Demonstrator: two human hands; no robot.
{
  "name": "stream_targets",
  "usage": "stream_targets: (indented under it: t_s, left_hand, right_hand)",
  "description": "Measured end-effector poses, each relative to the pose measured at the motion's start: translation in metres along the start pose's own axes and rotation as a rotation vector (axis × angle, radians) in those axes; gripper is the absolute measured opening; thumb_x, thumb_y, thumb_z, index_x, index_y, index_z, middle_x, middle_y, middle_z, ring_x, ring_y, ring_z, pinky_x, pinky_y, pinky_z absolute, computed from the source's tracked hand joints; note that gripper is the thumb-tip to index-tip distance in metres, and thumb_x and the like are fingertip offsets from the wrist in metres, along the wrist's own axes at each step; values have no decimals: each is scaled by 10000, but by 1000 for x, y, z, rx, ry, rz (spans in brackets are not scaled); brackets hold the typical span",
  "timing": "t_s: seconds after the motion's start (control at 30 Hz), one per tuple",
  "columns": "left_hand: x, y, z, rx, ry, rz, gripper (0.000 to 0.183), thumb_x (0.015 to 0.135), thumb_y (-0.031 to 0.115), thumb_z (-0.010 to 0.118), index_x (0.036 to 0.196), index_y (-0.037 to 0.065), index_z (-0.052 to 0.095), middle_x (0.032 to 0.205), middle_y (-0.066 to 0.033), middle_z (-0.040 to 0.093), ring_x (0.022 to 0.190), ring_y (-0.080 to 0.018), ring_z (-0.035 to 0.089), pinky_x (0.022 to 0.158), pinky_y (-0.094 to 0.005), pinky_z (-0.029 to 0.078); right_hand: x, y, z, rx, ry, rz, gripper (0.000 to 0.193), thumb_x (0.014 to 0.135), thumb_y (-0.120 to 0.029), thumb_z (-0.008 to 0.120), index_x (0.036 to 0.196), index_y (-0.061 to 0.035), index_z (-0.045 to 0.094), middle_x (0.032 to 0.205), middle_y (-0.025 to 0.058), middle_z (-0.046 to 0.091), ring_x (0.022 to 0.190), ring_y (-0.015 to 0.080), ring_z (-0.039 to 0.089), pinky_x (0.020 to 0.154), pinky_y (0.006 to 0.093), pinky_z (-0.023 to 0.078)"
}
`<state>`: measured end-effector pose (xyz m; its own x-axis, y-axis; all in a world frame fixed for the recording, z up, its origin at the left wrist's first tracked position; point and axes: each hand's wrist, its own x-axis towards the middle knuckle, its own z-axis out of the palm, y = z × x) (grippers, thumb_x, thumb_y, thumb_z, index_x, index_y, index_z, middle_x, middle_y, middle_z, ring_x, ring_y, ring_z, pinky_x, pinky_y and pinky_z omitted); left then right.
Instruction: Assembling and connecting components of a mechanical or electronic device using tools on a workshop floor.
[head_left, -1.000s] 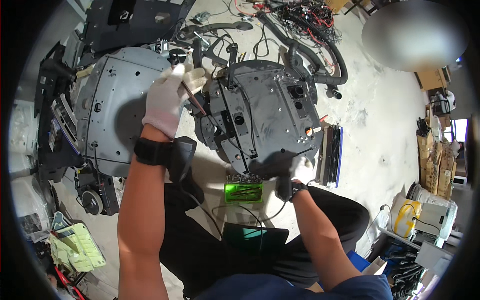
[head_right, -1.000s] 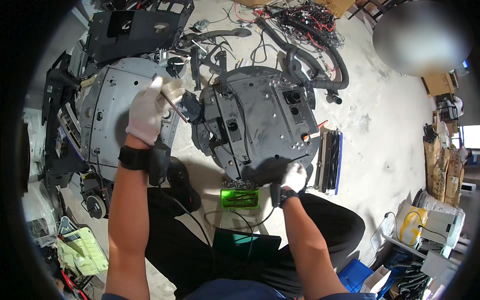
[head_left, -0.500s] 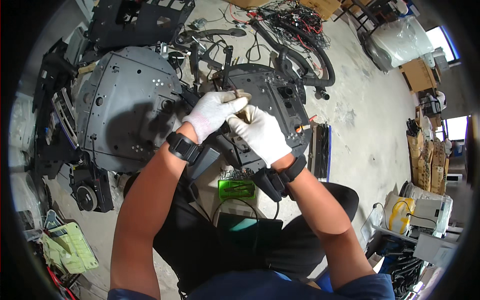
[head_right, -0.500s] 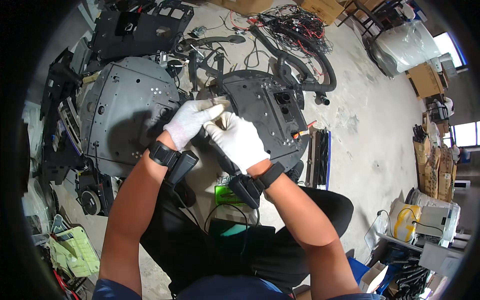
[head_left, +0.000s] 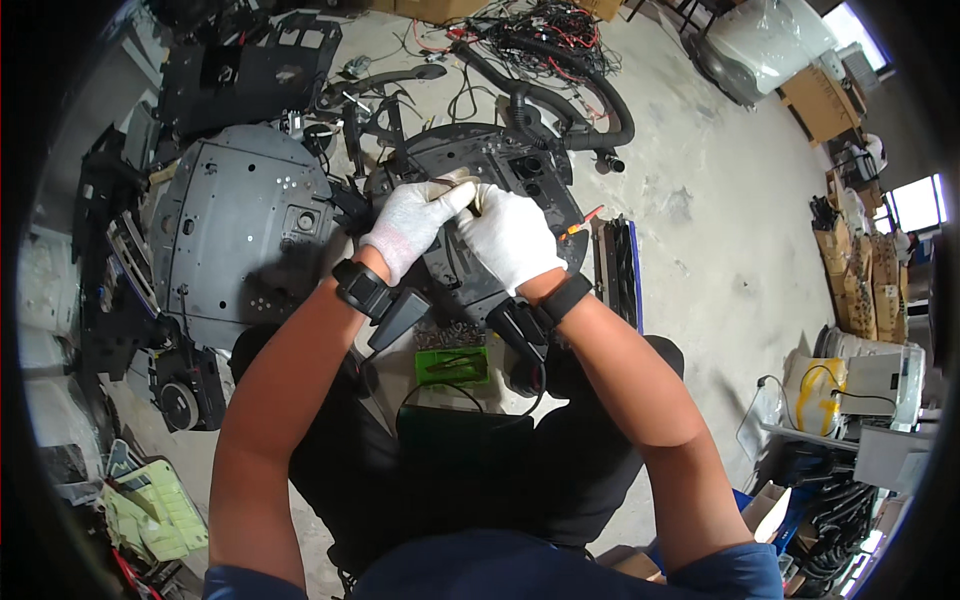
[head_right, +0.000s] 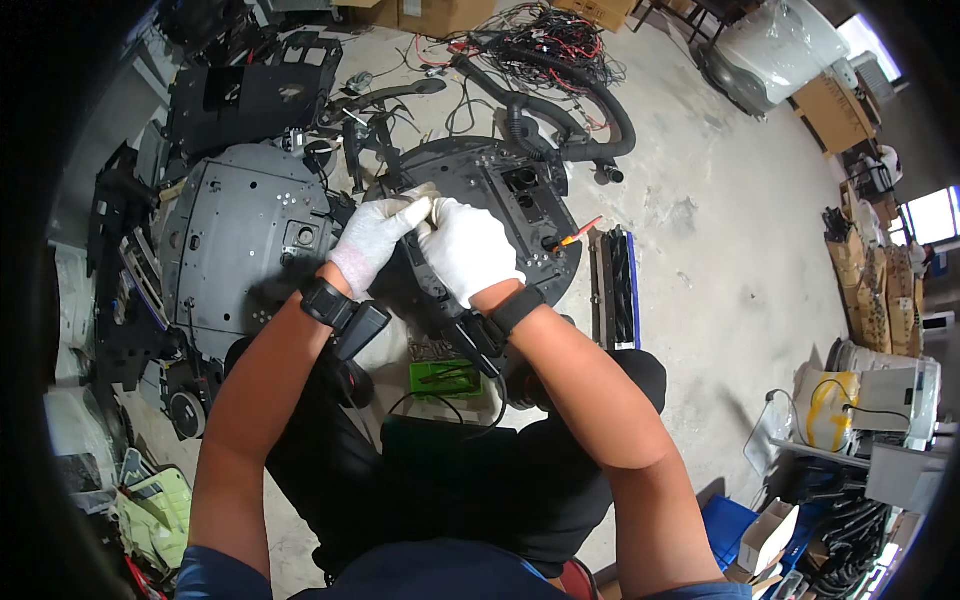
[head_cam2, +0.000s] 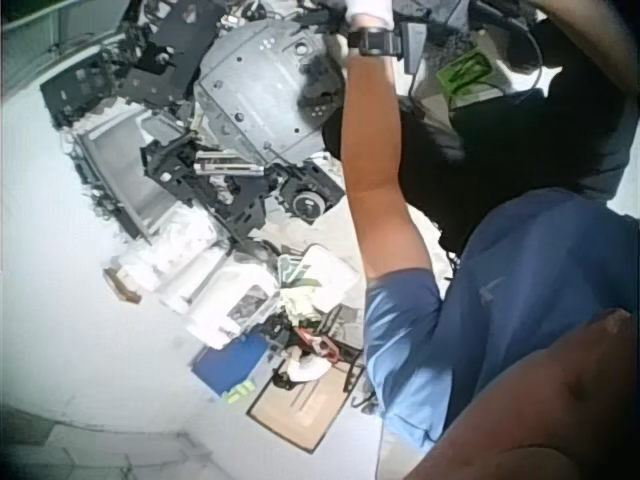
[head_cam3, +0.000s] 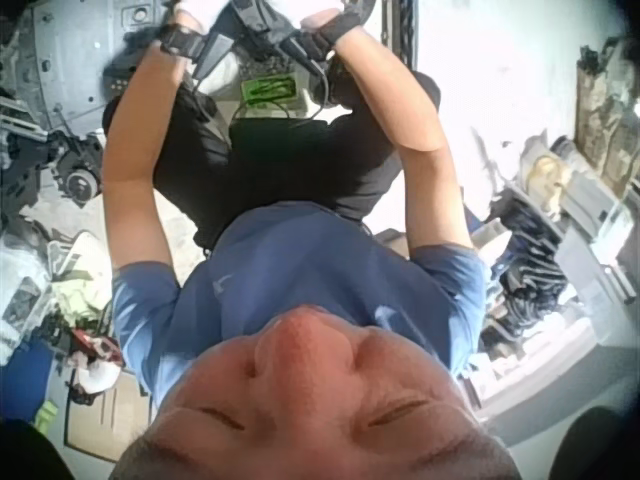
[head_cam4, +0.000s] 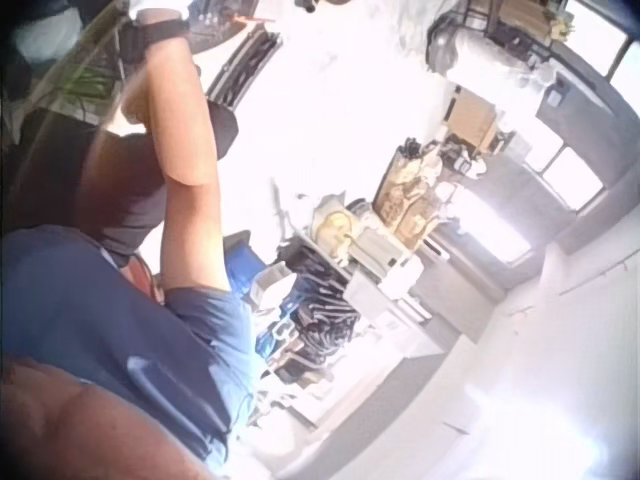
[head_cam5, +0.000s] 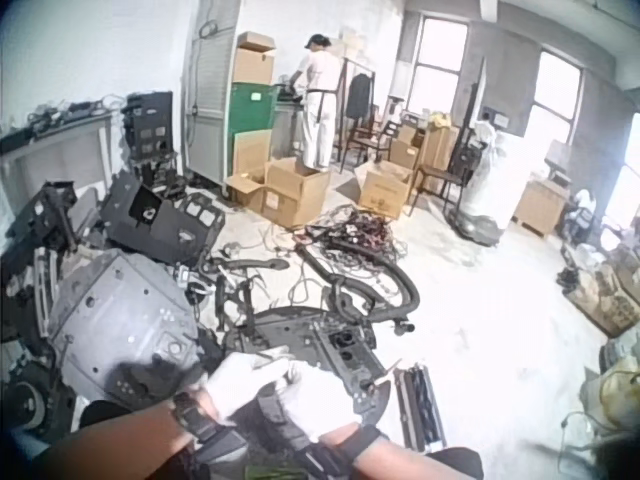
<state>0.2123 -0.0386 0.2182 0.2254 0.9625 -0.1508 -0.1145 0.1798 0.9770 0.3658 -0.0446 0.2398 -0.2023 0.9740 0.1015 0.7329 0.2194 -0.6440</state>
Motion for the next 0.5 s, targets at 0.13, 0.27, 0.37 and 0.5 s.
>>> stream_targets:
  t_s: [0.13,0.27,0.37,0.5]
  left_hand:
    - [2,9,2,113,-167,-22,392,1007,182,546,1339,-26,554,1189,-46,645,1085,-97,580,984,-237,429]
    - [5,9,9,387,-168,-116,361,1004,150,495,1298,-43,575,1166,-61,646,1020,-116,616,928,-256,480]
    - [-1,14,23,265,-244,-313,335,1007,196,542,1223,-52,608,1150,-80,677,1043,-137,632,933,-276,492]
    - [-11,30,44,341,-213,-291,271,1006,190,504,1036,-20,671,1020,-116,701,964,-188,669,898,-310,515]
  right_hand:
    - [-3,26,-23,570,-30,165,210,957,-228,617,885,-34,656,794,122,721,667,253,687,600,359,541]
    - [0,44,-44,1357,-186,272,181,985,-182,615,928,-11,628,836,71,715,633,108,656,548,241,524]
    - [-5,51,-60,1523,-193,182,186,980,-186,621,949,-3,606,902,117,714,687,147,689,588,266,561]
    - [-5,52,-73,1556,-168,178,223,983,-212,614,926,3,597,932,138,721,727,171,711,601,262,564]
